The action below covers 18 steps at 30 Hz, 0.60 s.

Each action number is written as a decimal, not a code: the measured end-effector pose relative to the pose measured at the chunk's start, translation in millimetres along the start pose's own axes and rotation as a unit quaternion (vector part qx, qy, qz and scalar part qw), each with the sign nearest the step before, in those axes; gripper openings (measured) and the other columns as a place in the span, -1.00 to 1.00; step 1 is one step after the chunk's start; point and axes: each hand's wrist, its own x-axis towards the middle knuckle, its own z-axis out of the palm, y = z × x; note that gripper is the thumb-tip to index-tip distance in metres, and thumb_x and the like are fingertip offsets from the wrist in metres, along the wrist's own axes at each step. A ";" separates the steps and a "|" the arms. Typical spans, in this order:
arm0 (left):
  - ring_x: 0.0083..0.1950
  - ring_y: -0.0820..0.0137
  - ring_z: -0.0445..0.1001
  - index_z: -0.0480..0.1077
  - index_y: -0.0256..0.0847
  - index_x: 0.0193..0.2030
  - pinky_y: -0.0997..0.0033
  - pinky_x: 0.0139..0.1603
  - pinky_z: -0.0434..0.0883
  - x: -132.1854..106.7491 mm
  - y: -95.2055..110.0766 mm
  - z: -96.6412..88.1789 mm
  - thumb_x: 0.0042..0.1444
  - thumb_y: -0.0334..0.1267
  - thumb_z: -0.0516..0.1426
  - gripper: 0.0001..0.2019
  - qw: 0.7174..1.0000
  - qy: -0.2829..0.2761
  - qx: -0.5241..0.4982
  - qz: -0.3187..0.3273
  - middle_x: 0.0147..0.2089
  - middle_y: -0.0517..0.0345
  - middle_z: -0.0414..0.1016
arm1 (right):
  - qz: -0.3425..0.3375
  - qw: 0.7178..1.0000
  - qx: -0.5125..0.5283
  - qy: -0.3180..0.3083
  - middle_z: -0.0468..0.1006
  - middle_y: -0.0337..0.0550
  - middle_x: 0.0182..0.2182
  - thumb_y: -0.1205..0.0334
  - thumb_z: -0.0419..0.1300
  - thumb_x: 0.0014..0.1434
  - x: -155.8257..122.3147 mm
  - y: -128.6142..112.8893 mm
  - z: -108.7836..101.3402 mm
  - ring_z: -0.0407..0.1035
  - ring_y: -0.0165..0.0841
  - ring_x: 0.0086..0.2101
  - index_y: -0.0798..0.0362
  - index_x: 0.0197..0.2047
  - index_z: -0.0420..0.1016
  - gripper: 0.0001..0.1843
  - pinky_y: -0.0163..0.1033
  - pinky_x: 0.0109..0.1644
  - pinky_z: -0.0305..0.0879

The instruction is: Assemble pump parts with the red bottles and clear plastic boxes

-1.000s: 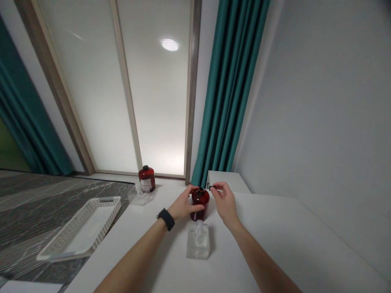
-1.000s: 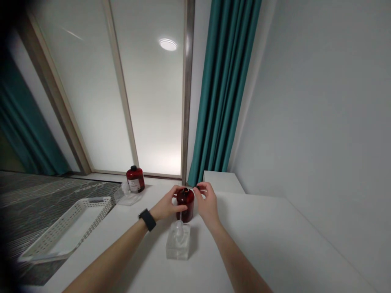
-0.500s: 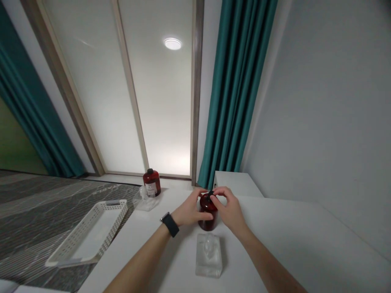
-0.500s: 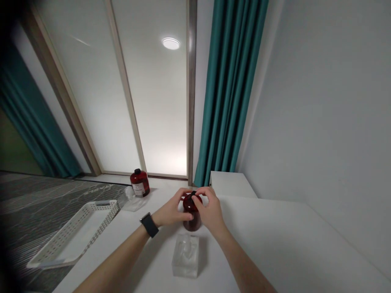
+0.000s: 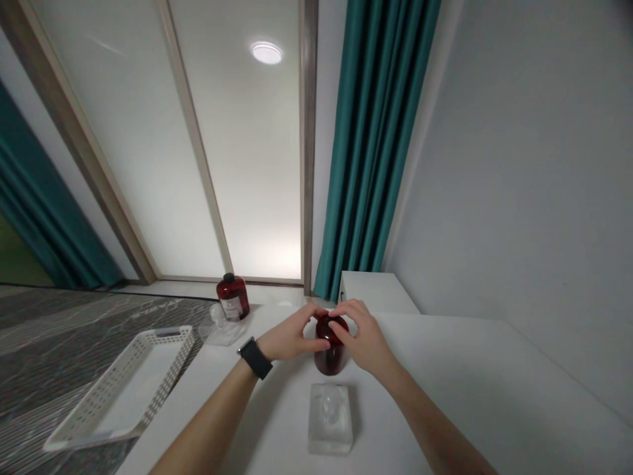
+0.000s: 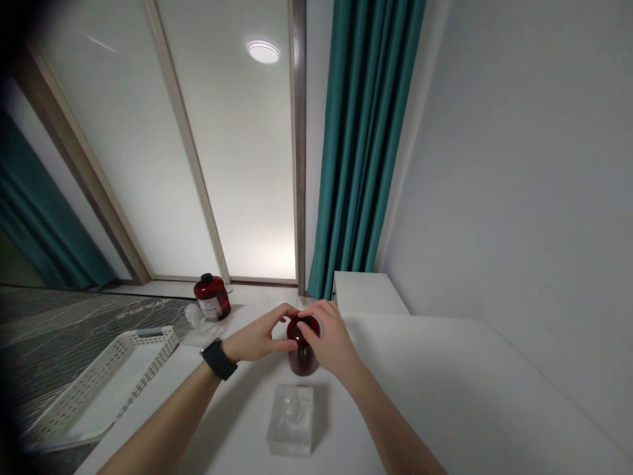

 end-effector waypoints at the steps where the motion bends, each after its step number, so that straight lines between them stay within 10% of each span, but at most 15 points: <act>1: 0.08 0.19 0.42 0.32 -0.16 0.11 0.11 0.18 0.33 -1.2 1.2 0.2 0.12 -0.19 0.29 -0.56 1.000 0.000 0.002 0.000 0.07 0.03 0.44 | 0.006 1.000 -0.009 -0.004 0.52 -0.13 -0.28 0.36 0.20 0.18 0.4 -1.8 -1.8 0.37 -0.20 -0.16 -0.03 -0.23 0.54 -0.87 -0.06 -0.04 0.33; 18: 0.05 0.17 0.39 0.31 -0.20 0.10 0.05 0.16 0.34 -2.9 8.9 -0.7 0.12 -0.20 0.27 -0.57 0.999 0.000 0.032 -0.023 0.02 0.00 0.39 | 0.082 0.994 0.053 -0.052 0.54 -0.12 -0.15 0.36 0.02 0.19 3.0 -0.4 -11.6 0.43 -0.26 -0.10 -0.01 0.00 0.47 -0.65 -0.08 0.06 0.33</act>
